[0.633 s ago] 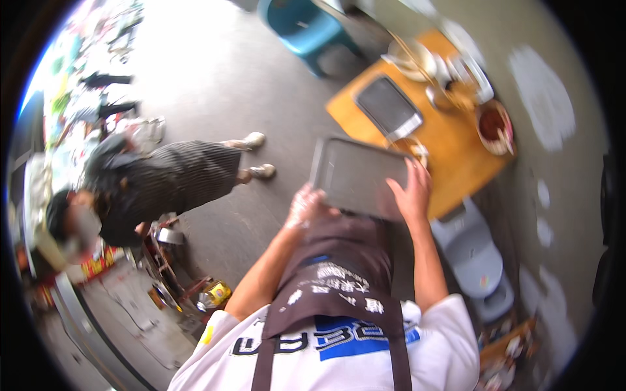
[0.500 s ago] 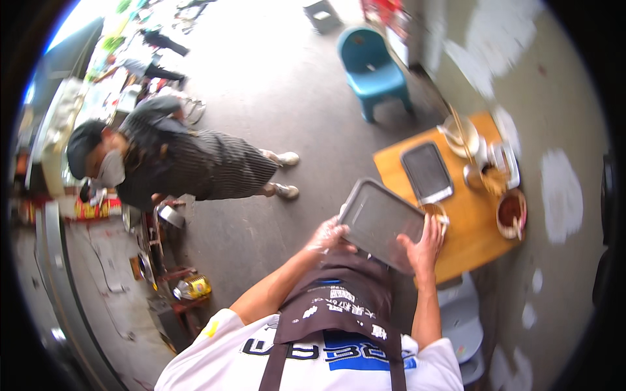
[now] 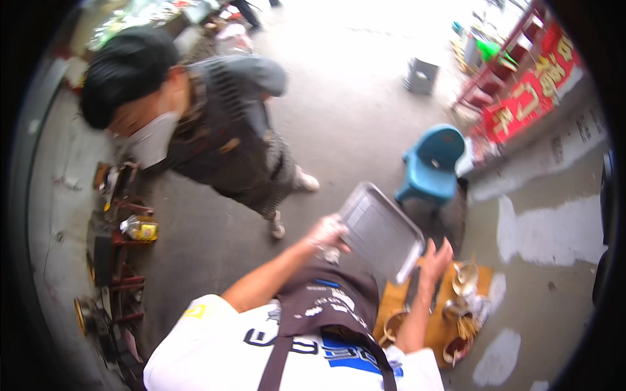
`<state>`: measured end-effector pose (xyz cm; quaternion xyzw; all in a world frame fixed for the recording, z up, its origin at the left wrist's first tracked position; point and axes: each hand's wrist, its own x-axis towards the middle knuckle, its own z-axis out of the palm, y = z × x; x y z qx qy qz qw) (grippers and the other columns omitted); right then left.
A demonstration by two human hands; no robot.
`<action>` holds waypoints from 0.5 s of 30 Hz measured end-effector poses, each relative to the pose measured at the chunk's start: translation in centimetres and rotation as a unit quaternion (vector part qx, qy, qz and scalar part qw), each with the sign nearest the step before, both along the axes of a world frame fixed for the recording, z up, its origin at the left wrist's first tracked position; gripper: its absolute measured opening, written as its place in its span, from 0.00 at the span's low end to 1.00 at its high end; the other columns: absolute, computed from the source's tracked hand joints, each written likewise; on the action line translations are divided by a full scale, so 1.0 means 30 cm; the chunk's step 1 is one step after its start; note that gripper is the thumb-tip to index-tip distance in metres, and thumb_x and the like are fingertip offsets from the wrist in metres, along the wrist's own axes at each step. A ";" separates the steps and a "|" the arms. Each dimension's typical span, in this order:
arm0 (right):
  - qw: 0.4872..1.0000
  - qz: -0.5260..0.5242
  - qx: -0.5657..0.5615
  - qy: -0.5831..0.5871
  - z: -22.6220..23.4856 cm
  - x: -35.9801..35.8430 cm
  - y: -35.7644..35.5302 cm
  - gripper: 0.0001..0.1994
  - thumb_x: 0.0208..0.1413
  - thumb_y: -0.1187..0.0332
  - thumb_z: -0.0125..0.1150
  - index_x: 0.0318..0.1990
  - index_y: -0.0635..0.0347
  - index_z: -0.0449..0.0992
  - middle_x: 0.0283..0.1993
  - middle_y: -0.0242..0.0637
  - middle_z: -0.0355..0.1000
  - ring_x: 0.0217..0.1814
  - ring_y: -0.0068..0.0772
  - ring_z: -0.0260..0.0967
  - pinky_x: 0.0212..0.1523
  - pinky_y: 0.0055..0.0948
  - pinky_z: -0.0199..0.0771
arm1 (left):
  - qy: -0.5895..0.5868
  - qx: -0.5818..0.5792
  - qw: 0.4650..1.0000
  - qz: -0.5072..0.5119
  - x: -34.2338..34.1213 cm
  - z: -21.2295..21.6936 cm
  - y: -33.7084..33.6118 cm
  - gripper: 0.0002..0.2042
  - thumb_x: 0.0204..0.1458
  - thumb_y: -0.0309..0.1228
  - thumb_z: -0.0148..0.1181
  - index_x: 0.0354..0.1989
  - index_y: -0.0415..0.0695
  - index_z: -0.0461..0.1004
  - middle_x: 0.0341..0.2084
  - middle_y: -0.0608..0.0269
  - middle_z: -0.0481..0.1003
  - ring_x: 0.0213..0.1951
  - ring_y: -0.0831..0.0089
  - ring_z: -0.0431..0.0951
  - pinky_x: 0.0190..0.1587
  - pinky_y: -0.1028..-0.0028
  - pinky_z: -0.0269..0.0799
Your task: The person retrieves a battery charger from a storage area, carries it outside, and connects it to a parked scooter. They then walk back inside and move a plastic stool near a table.
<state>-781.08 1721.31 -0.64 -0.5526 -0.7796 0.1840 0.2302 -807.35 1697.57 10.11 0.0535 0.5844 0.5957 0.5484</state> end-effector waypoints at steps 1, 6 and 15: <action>1.000 0.015 0.014 -0.005 0.041 -0.100 0.045 0.28 0.55 0.58 0.67 0.59 0.63 0.70 0.60 0.51 0.69 0.63 0.52 0.64 0.63 0.46 0.64 | 0.009 0.029 0.999 0.043 -0.103 -0.014 0.017 0.16 0.55 0.28 0.60 0.50 0.36 0.67 0.31 0.62 0.73 0.35 0.69 0.80 0.35 0.68 0.83; 0.981 0.187 -0.009 0.053 0.214 -0.576 0.113 0.34 0.51 0.54 0.70 0.62 0.63 0.67 0.61 0.49 0.67 0.63 0.52 0.63 0.64 0.44 0.63 | 0.009 0.056 0.990 0.130 -0.439 -0.120 0.172 0.14 0.61 0.24 0.47 0.55 0.38 0.64 0.40 0.57 0.74 0.40 0.64 0.81 0.40 0.63 0.85; 0.938 0.344 -0.004 0.055 0.207 -1.363 0.475 0.47 0.43 0.45 0.73 0.67 0.61 0.60 0.71 0.48 0.54 0.75 0.54 0.46 0.72 0.53 0.47 | 0.054 0.037 0.983 0.173 -0.819 -0.009 0.639 0.14 0.63 0.26 0.48 0.56 0.36 0.63 0.43 0.55 0.75 0.40 0.66 0.81 0.42 0.62 0.85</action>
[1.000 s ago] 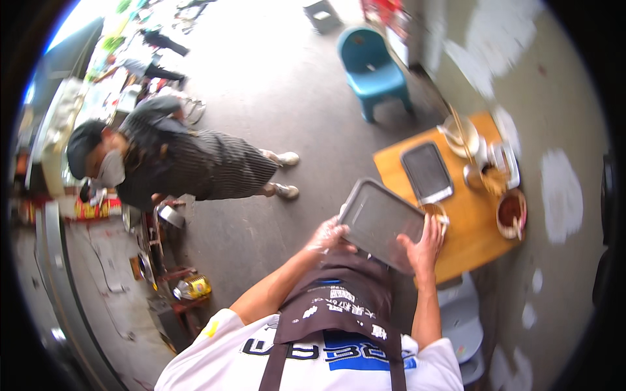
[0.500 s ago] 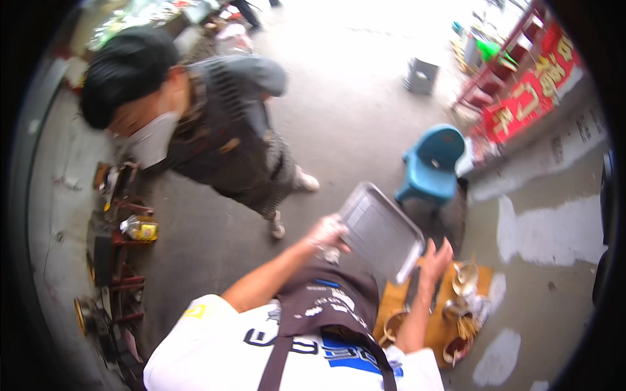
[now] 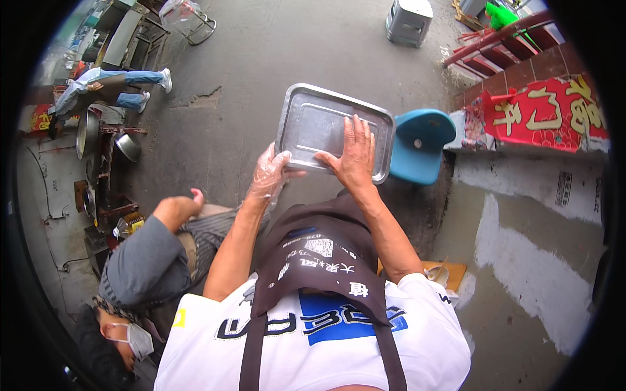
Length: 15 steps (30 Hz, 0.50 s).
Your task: The person retrieves a battery charger from a storage area, carries it outside, and connects it to a parked scooter. They then walk back inside and move a plastic stool near a table.
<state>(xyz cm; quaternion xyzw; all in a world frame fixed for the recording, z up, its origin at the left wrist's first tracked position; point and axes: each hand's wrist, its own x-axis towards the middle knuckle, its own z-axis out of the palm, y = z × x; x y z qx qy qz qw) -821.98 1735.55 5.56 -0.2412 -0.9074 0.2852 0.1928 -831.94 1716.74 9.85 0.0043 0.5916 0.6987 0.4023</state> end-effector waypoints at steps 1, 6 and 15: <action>1.000 0.011 0.006 -0.011 0.004 -0.062 0.037 0.47 0.44 0.45 0.72 0.68 0.61 0.60 0.72 0.48 0.53 0.76 0.54 0.45 0.73 0.53 0.46 | -0.006 -0.005 1.000 0.012 -0.013 0.016 0.015 0.15 0.62 0.26 0.48 0.56 0.36 0.62 0.43 0.55 0.74 0.39 0.65 0.81 0.42 0.62 0.85; 0.989 -0.104 0.023 0.104 0.011 -0.445 0.442 0.33 0.54 0.57 0.68 0.64 0.62 0.64 0.68 0.48 0.58 0.72 0.54 0.52 0.69 0.50 0.55 | -0.004 0.040 0.996 0.081 -0.262 0.078 0.148 0.14 0.63 0.25 0.48 0.56 0.37 0.62 0.42 0.56 0.74 0.42 0.63 0.80 0.44 0.59 0.84; 0.989 0.138 -0.028 0.048 0.140 -1.003 0.369 0.39 0.46 0.58 0.75 0.63 0.66 0.64 0.68 0.53 0.58 0.72 0.57 0.52 0.70 0.47 0.55 | -0.019 0.150 0.975 0.166 -0.790 -0.011 0.277 0.16 0.67 0.29 0.47 0.59 0.37 0.57 0.44 0.54 0.75 0.47 0.61 0.80 0.51 0.58 0.80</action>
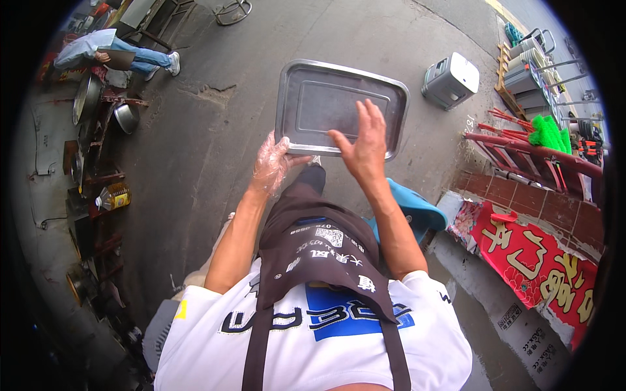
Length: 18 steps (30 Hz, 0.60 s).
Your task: The person retrieves a battery charger from a storage area, carries it outside, and connects it to a parked scooter. They then walk back inside and move a plastic stool near a table.
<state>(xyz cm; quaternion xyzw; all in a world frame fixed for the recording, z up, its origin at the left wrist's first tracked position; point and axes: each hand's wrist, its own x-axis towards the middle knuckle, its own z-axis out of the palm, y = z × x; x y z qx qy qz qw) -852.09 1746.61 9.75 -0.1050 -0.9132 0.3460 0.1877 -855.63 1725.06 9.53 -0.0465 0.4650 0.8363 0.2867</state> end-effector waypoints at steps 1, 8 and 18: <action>1.000 0.011 0.001 -0.010 -0.020 -0.079 -0.044 0.44 0.43 0.55 0.76 0.66 0.66 0.61 0.71 0.55 0.54 0.75 0.58 0.47 0.72 0.51 0.49 | 0.014 0.006 1.000 0.000 -0.090 -0.006 0.042 0.16 0.67 0.29 0.47 0.59 0.37 0.58 0.44 0.54 0.75 0.47 0.61 0.79 0.51 0.58 0.80; 0.997 -0.028 0.029 -0.060 0.028 -0.649 0.008 0.55 0.34 0.52 0.81 0.71 0.57 0.54 0.77 0.48 0.43 0.79 0.59 0.36 0.73 0.60 0.42 | 0.062 -0.026 0.998 0.008 -0.608 0.032 0.216 0.20 0.65 0.26 0.49 0.63 0.35 0.55 0.38 0.60 0.73 0.43 0.69 0.78 0.50 0.58 0.81; 0.973 -0.196 0.094 -0.074 -0.259 -1.210 0.877 0.45 0.45 0.56 0.76 0.69 0.57 0.58 0.72 0.51 0.53 0.73 0.56 0.51 0.70 0.52 0.53 | 0.066 -0.009 0.993 0.100 -1.177 -0.080 0.438 0.13 0.66 0.27 0.46 0.58 0.42 0.63 0.49 0.55 0.74 0.50 0.59 0.79 0.51 0.54 0.81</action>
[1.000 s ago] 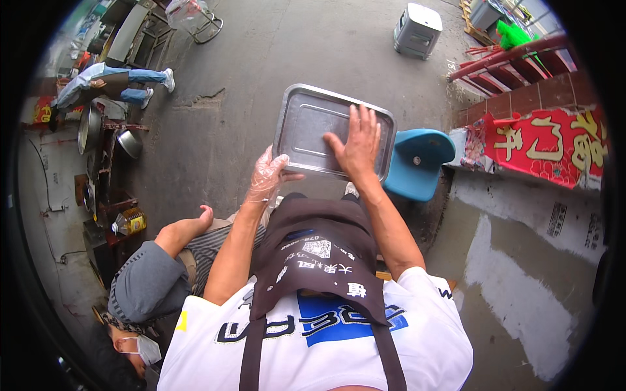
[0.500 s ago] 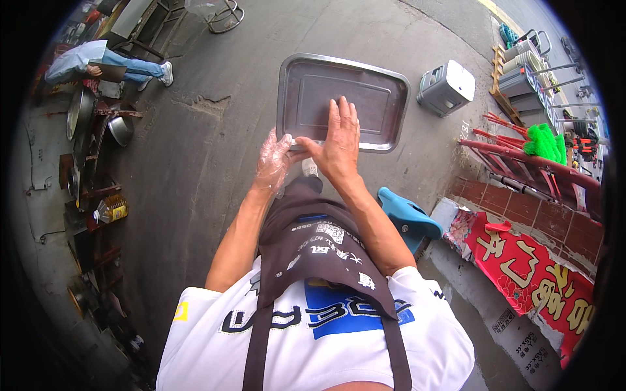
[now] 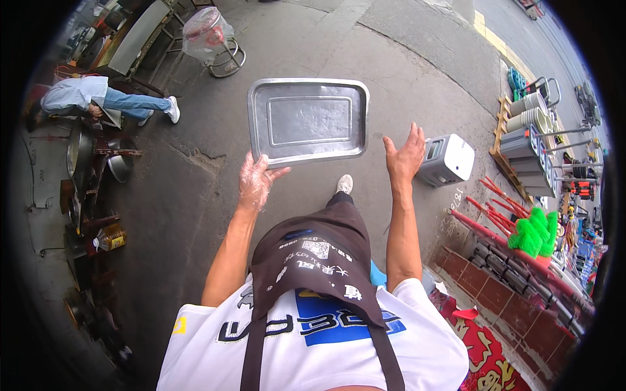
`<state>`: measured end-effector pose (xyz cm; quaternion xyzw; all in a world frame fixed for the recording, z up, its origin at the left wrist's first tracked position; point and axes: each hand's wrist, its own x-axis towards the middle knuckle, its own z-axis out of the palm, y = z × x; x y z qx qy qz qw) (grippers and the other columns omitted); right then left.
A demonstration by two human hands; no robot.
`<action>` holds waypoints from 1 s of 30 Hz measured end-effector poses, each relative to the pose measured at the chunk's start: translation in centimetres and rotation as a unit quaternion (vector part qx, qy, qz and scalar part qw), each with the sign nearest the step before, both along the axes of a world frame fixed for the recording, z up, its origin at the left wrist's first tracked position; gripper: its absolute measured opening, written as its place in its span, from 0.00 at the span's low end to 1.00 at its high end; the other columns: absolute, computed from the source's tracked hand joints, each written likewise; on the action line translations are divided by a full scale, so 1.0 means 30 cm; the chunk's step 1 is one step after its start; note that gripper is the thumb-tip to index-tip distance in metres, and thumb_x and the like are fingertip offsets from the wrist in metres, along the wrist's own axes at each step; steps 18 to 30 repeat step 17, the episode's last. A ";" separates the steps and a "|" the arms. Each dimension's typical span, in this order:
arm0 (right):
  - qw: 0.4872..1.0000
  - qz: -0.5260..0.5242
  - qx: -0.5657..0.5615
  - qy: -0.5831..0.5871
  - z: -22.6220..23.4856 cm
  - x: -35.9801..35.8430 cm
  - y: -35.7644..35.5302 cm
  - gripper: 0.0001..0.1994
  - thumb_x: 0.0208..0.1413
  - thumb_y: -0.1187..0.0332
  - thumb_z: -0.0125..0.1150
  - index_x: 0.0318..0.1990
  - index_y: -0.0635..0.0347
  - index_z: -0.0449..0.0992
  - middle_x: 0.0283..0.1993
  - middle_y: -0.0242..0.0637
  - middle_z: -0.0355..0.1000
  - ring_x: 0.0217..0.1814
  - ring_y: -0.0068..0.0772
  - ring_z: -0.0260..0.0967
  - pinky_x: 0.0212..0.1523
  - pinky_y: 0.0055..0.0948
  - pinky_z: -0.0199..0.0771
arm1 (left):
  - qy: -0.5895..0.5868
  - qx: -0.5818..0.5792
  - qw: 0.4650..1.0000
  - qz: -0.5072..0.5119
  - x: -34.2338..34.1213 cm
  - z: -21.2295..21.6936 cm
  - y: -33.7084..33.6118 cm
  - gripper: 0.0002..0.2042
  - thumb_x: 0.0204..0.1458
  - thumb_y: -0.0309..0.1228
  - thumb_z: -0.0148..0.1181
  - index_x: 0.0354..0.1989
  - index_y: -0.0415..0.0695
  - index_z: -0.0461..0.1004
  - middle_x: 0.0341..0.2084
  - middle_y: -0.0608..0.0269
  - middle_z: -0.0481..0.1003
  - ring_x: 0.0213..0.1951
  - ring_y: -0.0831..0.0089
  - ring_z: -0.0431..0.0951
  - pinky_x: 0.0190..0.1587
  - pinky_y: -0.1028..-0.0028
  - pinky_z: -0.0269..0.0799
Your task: The person retrieves a battery charger from a storage area, carries it outside, and connects it to a parked scooter. They then walk back inside and move a plastic stool near a table.
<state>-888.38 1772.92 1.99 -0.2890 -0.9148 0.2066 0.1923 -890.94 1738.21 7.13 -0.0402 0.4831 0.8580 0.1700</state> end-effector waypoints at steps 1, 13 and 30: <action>0.999 0.030 -0.036 0.018 0.001 -0.074 0.041 0.44 0.45 0.55 0.75 0.68 0.58 0.59 0.70 0.51 0.56 0.72 0.54 0.53 0.69 0.50 0.54 | -0.018 -0.010 1.000 0.022 -0.032 0.014 0.026 0.13 0.66 0.27 0.46 0.58 0.41 0.63 0.49 0.55 0.74 0.49 0.59 0.79 0.51 0.54 0.81; 0.986 0.130 -0.010 0.106 -0.046 -1.112 0.113 0.33 0.52 0.58 0.68 0.64 0.58 0.65 0.63 0.49 0.66 0.65 0.49 0.64 0.62 0.46 0.64 | -0.029 -0.031 0.992 0.121 -0.651 -0.027 0.202 0.15 0.64 0.22 0.43 0.59 0.37 0.60 0.47 0.55 0.72 0.44 0.60 0.80 0.44 0.55 0.84; 0.990 0.103 -0.095 -0.028 -0.053 -1.385 0.178 0.28 0.53 0.62 0.66 0.61 0.59 0.67 0.58 0.49 0.70 0.62 0.46 0.67 0.57 0.44 0.68 | -0.038 -0.008 0.987 0.157 -0.972 -0.132 0.113 0.16 0.65 0.25 0.42 0.60 0.37 0.56 0.51 0.49 0.72 0.47 0.55 0.80 0.43 0.55 0.84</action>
